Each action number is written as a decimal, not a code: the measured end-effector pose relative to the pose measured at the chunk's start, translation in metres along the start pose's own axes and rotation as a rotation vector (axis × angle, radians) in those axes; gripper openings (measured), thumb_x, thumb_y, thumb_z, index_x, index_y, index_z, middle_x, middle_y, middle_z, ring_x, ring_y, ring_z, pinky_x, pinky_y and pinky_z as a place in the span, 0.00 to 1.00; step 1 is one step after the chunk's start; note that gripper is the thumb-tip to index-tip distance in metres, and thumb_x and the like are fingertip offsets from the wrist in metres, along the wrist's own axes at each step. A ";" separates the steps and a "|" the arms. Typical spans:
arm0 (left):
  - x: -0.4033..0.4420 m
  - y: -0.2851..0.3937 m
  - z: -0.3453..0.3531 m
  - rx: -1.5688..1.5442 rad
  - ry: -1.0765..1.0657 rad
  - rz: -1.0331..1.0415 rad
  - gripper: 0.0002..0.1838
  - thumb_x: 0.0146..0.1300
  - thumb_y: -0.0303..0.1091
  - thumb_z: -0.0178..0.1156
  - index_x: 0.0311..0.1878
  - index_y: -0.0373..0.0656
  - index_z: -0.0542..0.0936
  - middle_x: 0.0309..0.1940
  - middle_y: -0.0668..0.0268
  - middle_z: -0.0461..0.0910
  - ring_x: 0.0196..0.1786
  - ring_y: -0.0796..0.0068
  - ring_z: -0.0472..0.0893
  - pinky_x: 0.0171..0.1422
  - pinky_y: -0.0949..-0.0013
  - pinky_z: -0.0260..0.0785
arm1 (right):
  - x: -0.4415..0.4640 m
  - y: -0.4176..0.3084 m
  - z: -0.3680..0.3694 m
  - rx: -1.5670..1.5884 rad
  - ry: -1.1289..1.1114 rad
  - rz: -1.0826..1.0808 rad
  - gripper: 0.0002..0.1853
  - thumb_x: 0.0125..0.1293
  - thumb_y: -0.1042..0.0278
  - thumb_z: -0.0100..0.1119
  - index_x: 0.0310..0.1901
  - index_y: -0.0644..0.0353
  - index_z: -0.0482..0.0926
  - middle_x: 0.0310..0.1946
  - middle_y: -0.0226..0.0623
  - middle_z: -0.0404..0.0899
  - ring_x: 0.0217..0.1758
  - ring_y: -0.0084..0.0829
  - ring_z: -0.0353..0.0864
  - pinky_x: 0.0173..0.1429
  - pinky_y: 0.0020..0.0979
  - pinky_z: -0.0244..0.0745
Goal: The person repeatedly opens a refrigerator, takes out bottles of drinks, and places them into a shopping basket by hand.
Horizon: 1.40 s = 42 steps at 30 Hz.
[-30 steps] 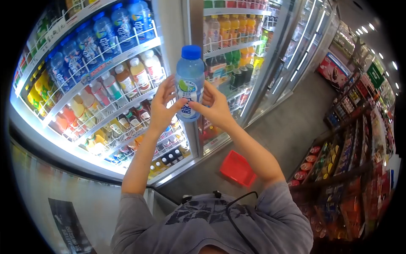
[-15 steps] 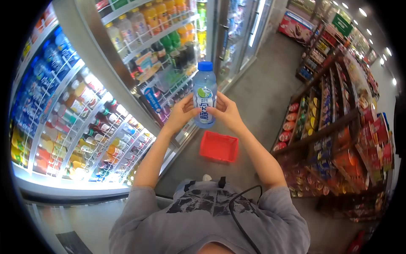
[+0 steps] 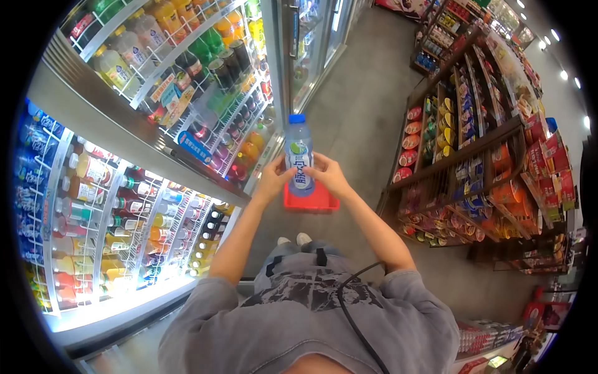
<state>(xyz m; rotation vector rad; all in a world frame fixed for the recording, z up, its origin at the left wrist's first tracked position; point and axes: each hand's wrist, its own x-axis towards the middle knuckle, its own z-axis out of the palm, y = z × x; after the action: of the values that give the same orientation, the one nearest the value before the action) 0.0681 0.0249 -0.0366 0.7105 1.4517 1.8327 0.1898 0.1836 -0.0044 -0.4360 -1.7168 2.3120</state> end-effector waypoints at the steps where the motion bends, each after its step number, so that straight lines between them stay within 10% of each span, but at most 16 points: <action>1: -0.003 -0.008 -0.004 0.009 0.028 -0.036 0.32 0.64 0.30 0.65 0.69 0.29 0.66 0.55 0.57 0.79 0.57 0.72 0.78 0.62 0.69 0.70 | 0.001 0.009 -0.001 -0.010 -0.004 0.048 0.35 0.63 0.71 0.68 0.69 0.73 0.63 0.57 0.46 0.78 0.59 0.31 0.79 0.63 0.32 0.74; 8: -0.026 -0.068 -0.029 0.049 0.085 -0.242 0.30 0.66 0.33 0.62 0.70 0.39 0.68 0.51 0.71 0.81 0.44 0.86 0.77 0.42 0.79 0.66 | -0.001 0.066 0.005 -0.127 -0.003 0.215 0.30 0.66 0.68 0.66 0.66 0.70 0.68 0.56 0.44 0.80 0.58 0.30 0.79 0.63 0.33 0.74; 11: -0.024 -0.087 -0.036 0.019 0.114 -0.334 0.29 0.65 0.29 0.64 0.68 0.30 0.68 0.54 0.59 0.80 0.55 0.73 0.79 0.59 0.70 0.71 | 0.005 0.084 0.001 -0.136 -0.053 0.233 0.29 0.67 0.68 0.65 0.66 0.69 0.68 0.56 0.43 0.80 0.58 0.29 0.80 0.63 0.33 0.74; 22: 0.008 -0.190 -0.018 -0.046 0.210 -0.451 0.28 0.67 0.26 0.61 0.68 0.29 0.67 0.59 0.57 0.78 0.60 0.72 0.77 0.63 0.68 0.70 | 0.043 0.180 -0.078 -0.096 -0.097 0.421 0.28 0.68 0.73 0.61 0.68 0.70 0.65 0.56 0.40 0.79 0.57 0.26 0.79 0.60 0.30 0.76; 24: 0.016 -0.207 -0.017 -0.056 0.220 -0.501 0.28 0.67 0.26 0.60 0.68 0.29 0.67 0.59 0.57 0.78 0.60 0.72 0.77 0.64 0.68 0.70 | 0.048 0.217 -0.094 0.017 -0.075 0.300 0.28 0.69 0.68 0.62 0.69 0.63 0.67 0.53 0.33 0.82 0.49 0.20 0.79 0.43 0.22 0.73; 42: 0.019 -0.407 -0.020 -0.122 0.112 -0.730 0.31 0.66 0.31 0.64 0.69 0.32 0.66 0.57 0.56 0.79 0.58 0.69 0.79 0.61 0.67 0.72 | 0.027 0.401 -0.194 -0.023 0.070 0.685 0.28 0.68 0.69 0.64 0.67 0.68 0.69 0.51 0.40 0.83 0.50 0.24 0.82 0.52 0.27 0.78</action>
<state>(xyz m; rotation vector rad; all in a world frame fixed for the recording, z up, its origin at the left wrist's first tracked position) 0.1127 0.0860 -0.4376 -0.0083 1.4021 1.3750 0.2333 0.2499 -0.4437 -1.2604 -1.7491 2.6554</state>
